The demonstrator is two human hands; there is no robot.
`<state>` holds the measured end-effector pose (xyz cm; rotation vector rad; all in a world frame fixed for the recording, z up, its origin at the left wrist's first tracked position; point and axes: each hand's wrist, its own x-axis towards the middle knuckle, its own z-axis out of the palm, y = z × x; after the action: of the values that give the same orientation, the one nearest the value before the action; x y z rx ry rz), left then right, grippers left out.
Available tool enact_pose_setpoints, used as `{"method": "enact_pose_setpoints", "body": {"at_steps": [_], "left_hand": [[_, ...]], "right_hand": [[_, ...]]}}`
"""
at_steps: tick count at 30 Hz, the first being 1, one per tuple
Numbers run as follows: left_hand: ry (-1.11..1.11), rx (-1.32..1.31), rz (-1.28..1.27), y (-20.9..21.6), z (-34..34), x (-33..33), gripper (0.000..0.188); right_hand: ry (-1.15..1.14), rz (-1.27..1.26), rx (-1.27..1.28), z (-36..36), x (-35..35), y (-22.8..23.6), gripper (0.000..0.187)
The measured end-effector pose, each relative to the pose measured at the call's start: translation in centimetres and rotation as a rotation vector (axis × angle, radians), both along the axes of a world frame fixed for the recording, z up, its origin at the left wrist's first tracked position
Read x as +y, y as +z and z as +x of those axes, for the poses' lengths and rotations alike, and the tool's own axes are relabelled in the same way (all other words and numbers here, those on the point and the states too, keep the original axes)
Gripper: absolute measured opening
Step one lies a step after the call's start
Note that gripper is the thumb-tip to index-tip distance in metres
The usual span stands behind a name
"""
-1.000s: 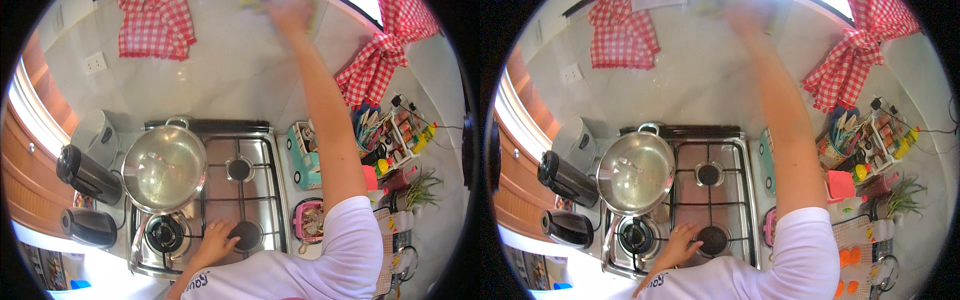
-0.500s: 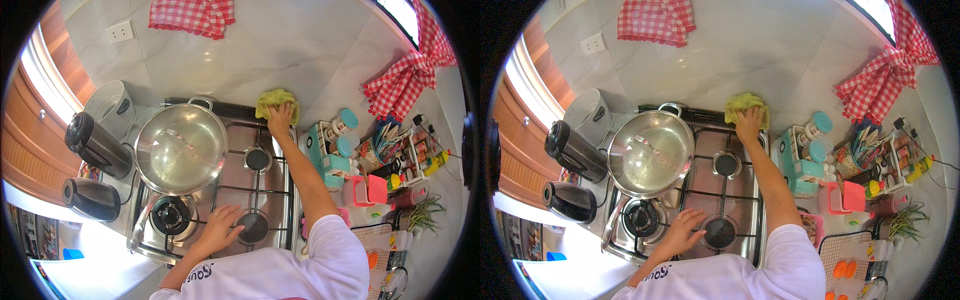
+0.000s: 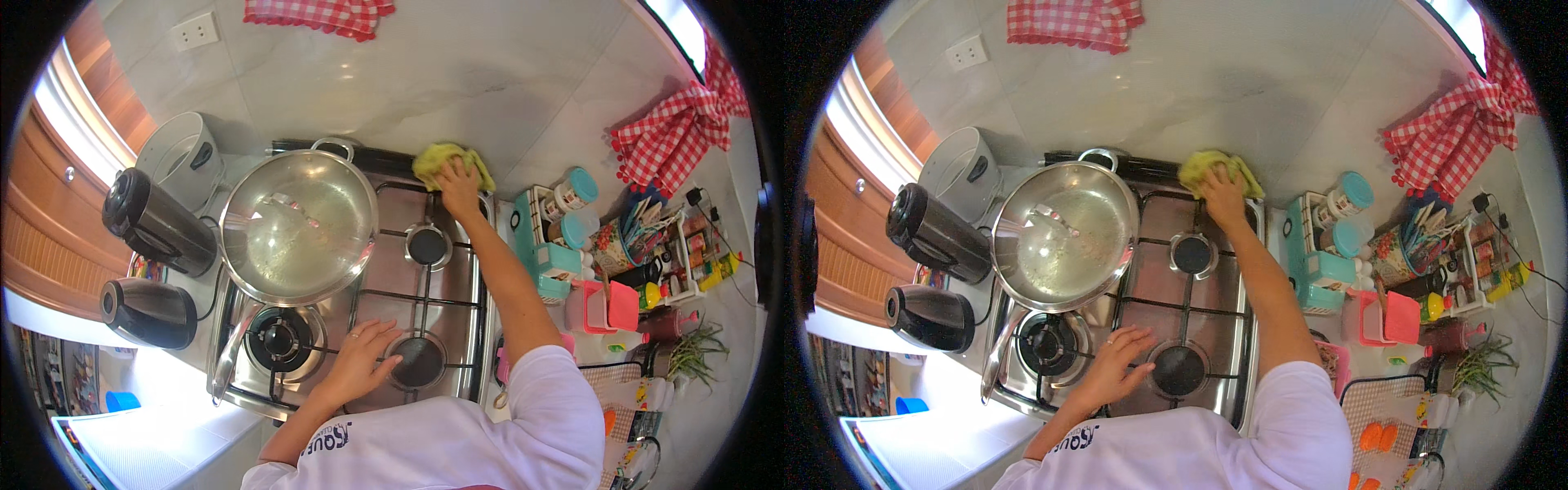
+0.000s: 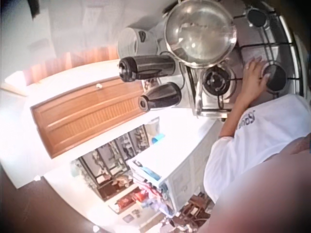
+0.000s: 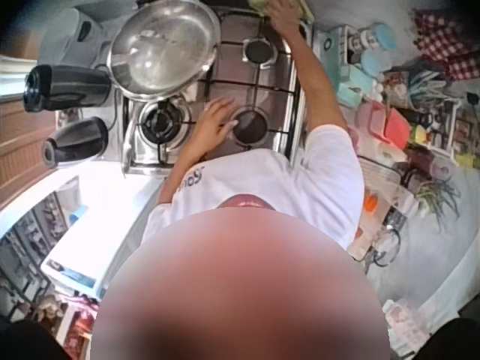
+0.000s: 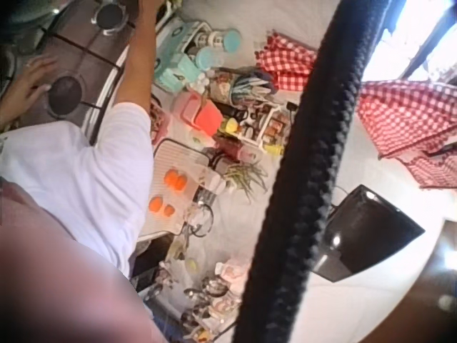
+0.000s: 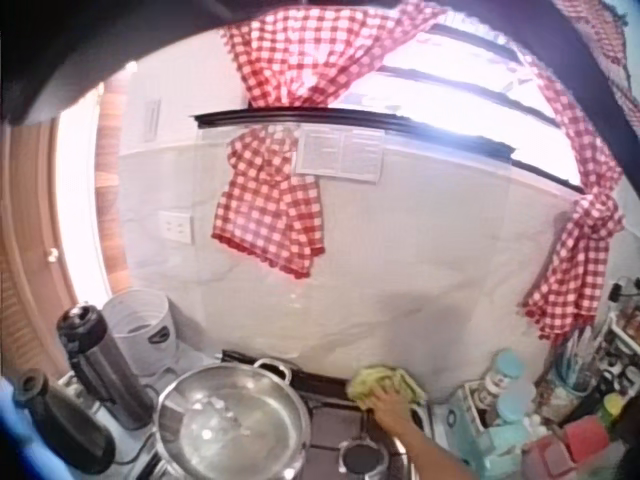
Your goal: The person wipes the tiled wall and the surfaces of a gas stove using a cloth.
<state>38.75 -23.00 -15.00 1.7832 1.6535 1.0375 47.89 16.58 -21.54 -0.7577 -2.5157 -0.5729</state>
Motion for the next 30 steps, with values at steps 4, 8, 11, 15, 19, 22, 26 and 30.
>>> {"method": "enact_pose_setpoints", "body": {"at_steps": [4, 8, 11, 15, 19, 22, 26, 30], "left_hand": [[0.087, -0.004, -0.057, -0.7, -1.4, -1.5, 0.04], [0.094, -0.005, -0.051, -0.6, -1.5, -1.3, 0.041], [0.083, 0.001, -0.047, -0.5, -1.1, -1.0, 0.041], [0.07, -0.012, -0.03, -0.6, -0.9, -1.1, 0.04], [0.049, -0.022, -0.031, -0.8, -1.2, -1.2, 0.04], [0.052, -0.028, -0.034, 0.0, -1.8, -1.2, 0.039], [0.064, -0.033, -0.008, -0.1, -2.0, -1.5, 0.039], [0.017, -0.037, 0.005, 0.6, -1.8, -0.8, 0.039]], "right_hand": [[-0.202, -0.154, 0.022, -2.4, -3.9, 1.8, 0.039], [-0.214, -0.396, -0.195, -9.3, -5.0, 3.9, 0.035], [-0.321, -0.442, -0.335, -12.6, -6.3, 3.1, 0.036], [-0.265, -0.527, -0.289, -8.5, -4.8, 4.2, 0.039], [-0.438, -0.624, -0.209, -0.8, -2.8, 6.2, 0.048], [-0.636, -0.766, -0.239, 3.0, -0.2, 7.2, 0.051], [-0.34, -0.591, -0.124, -0.7, -1.7, 7.6, 0.052], [-0.162, -0.654, -0.234, -9.5, -4.4, 6.5, 0.056]]}}
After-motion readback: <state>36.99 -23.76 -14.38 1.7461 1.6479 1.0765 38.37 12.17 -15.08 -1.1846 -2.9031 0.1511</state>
